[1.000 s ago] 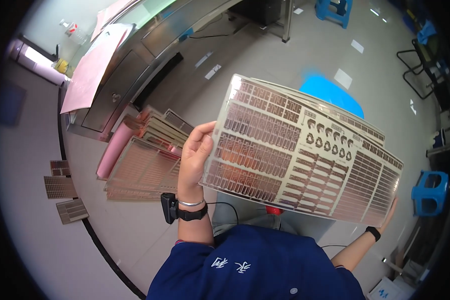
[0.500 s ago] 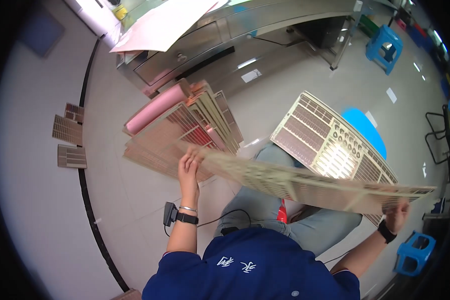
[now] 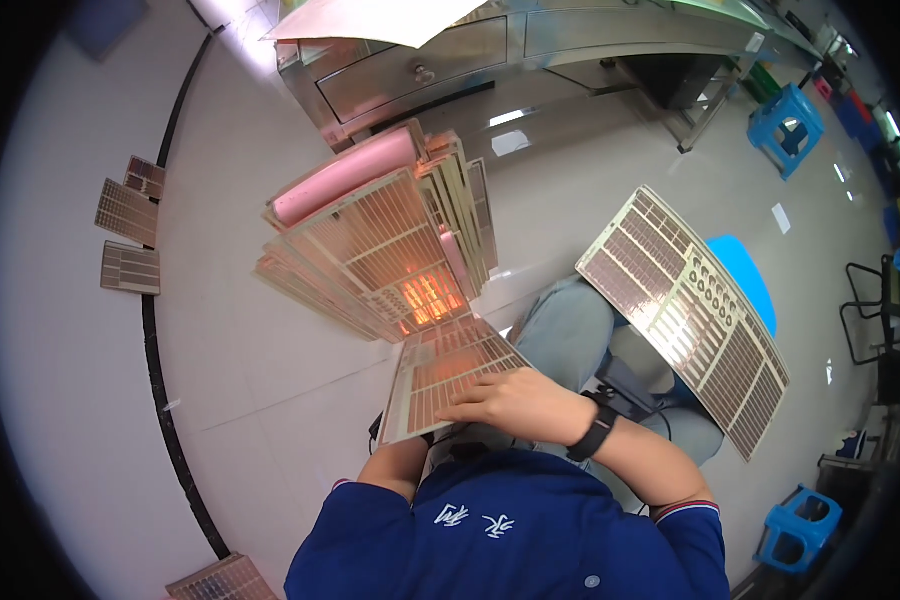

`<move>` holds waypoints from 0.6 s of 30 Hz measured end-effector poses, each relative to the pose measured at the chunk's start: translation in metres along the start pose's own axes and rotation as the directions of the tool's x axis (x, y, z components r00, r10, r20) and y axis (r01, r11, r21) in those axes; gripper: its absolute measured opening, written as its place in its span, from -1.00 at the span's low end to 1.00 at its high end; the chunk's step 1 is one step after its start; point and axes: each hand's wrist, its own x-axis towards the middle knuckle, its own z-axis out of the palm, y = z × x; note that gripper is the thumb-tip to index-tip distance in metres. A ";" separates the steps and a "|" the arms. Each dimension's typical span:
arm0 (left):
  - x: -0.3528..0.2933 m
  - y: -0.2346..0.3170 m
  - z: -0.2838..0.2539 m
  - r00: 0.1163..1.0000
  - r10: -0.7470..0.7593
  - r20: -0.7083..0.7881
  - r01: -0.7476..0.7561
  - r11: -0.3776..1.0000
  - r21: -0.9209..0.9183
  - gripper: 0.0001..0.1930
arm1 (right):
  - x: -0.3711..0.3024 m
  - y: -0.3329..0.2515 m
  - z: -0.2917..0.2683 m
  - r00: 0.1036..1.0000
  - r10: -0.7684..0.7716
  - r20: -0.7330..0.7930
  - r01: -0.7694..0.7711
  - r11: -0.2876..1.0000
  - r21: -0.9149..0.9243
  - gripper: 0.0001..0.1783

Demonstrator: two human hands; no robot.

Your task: The person holds, turns, and looks over printed circuit board sheets one by one by hand.

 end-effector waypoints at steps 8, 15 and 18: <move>0.073 -0.038 0.035 0.992 -0.054 0.116 0.087 0.948 -0.306 -0.54 | -0.007 0.003 -0.007 0.966 0.066 -0.250 -0.117 0.973 -0.197 -0.51; 0.133 -0.033 0.074 0.990 -0.119 -0.071 0.079 0.906 -0.415 -0.55 | -0.129 0.036 -0.037 0.646 0.509 -0.569 -0.604 0.796 0.025 -0.55; 0.143 -0.042 0.084 0.984 -0.163 -0.069 0.119 0.899 -0.422 -0.50 | -0.231 0.050 -0.015 0.262 0.627 -0.734 -0.818 0.548 0.175 -0.62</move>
